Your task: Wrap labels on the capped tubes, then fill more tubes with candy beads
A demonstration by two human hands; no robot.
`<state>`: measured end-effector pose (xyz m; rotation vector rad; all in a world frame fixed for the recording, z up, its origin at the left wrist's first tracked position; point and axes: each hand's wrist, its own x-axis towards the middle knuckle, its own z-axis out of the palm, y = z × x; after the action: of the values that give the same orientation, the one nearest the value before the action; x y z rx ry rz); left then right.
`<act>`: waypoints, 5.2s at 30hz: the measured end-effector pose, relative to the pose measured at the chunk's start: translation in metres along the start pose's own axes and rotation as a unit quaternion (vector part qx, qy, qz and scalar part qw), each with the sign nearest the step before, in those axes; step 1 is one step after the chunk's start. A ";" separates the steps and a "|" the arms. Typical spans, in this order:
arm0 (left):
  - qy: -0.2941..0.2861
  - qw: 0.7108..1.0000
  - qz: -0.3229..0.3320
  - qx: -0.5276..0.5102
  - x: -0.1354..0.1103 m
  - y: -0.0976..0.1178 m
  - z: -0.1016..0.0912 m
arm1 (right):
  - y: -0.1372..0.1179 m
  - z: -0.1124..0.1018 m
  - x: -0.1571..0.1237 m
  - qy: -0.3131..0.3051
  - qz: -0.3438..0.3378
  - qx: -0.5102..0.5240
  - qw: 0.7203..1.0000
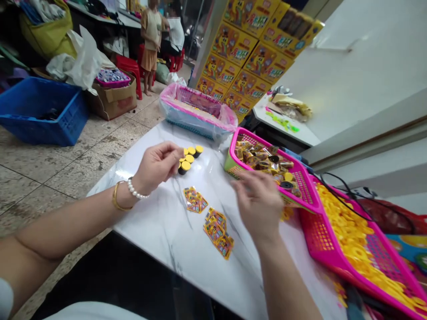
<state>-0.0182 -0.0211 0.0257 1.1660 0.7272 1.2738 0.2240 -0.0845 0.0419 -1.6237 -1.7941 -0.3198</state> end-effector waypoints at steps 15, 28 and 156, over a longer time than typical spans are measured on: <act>-0.060 0.765 -0.016 0.641 0.030 0.005 -0.046 | -0.036 0.058 -0.007 -0.325 0.000 0.106 0.940; -0.229 0.750 0.028 0.619 0.010 -0.021 -0.015 | -0.016 0.052 -0.027 -0.316 -0.014 0.177 0.932; -0.081 0.921 -0.347 -0.161 0.005 -0.013 0.002 | -0.056 0.038 -0.021 -0.027 0.254 0.469 0.846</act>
<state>-0.0106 -0.0159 0.0146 0.6387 0.6892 0.6523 0.1586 -0.0890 0.0156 -1.2680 -1.1426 0.7515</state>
